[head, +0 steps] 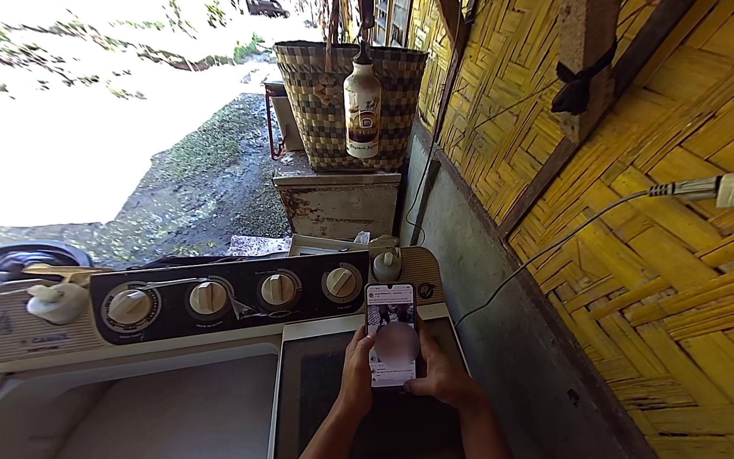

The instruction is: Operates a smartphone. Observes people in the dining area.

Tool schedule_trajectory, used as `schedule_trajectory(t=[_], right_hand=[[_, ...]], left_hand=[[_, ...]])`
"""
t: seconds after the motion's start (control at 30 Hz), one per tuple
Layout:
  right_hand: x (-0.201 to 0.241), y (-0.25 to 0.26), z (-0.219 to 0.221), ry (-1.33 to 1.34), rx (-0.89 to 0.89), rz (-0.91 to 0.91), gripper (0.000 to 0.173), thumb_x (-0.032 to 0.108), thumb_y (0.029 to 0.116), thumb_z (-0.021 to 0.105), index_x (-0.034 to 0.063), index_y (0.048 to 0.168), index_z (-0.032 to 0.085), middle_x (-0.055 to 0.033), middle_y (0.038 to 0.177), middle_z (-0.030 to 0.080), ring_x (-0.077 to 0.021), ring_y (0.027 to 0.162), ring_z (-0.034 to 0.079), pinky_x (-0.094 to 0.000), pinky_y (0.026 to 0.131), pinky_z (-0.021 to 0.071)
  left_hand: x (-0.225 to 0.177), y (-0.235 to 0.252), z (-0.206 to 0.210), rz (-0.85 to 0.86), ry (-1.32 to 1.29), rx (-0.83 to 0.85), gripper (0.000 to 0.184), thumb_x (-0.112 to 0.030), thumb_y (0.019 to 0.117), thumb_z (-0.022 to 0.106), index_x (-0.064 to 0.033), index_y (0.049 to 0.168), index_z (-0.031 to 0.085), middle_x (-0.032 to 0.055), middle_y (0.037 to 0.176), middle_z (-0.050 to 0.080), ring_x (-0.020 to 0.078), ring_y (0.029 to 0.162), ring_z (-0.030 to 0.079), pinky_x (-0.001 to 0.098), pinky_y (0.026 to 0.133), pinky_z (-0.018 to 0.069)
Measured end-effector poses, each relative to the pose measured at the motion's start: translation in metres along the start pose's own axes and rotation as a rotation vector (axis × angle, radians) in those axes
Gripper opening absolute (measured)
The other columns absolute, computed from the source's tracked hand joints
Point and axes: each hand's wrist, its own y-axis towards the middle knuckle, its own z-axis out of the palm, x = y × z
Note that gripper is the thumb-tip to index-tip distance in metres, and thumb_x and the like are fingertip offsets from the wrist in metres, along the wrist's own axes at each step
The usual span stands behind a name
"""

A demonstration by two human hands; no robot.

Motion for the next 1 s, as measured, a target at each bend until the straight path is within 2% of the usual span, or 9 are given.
schedule_trajectory(t=[0.17,0.47,0.6,1.0], right_hand=[[-0.0007,-0.0001,0.0002,0.013,0.0,0.003,0.128,-0.022,0.0646,0.066,0.0038,0.158,-0.018,-0.0146,0.156,0.039,-0.0194,0.133,0.056,-0.0374,0.106,0.0542],[-0.0015,-0.0001,-0.0002,0.001,-0.003,-0.008,0.129,-0.021,0.0642,0.067,0.0015,0.157,-0.019,-0.0153,0.158,0.035,-0.0175,0.137,0.053,-0.0355,0.11,0.0507],[-0.0007,0.0,0.0005,0.007,-0.005,-0.002,0.129,-0.021,0.064,0.067,0.0017,0.157,-0.019,-0.0148,0.156,0.039,-0.0174,0.134,0.055,-0.0357,0.108,0.0525],[-0.0008,0.0004,0.0006,0.018,0.0,-0.009,0.128,-0.022,0.0639,0.066,0.0016,0.157,-0.018,-0.0142,0.155,0.04,-0.0173,0.134,0.056,-0.0354,0.108,0.0523]], left_hand=[[0.001,0.0007,-0.0005,0.005,-0.003,0.003,0.044,-0.02,0.0998,0.031,-0.0012,0.134,0.051,0.0053,0.113,0.067,0.0077,0.1,0.067,0.0265,0.087,0.0577],[0.0017,0.0017,-0.0009,0.01,-0.01,0.007,0.043,-0.02,0.0996,0.033,-0.0009,0.134,0.051,0.006,0.114,0.067,0.0091,0.101,0.067,0.0279,0.088,0.0578],[0.0015,0.0008,-0.0012,0.01,-0.012,0.008,0.043,-0.02,0.0995,0.032,-0.0009,0.133,0.051,0.0056,0.113,0.067,0.008,0.1,0.067,0.0269,0.087,0.0577],[0.0014,0.0014,-0.0006,0.007,-0.026,0.008,0.041,-0.018,0.1003,0.031,-0.0016,0.132,0.052,0.0051,0.111,0.068,0.008,0.098,0.068,0.0263,0.085,0.0585]])
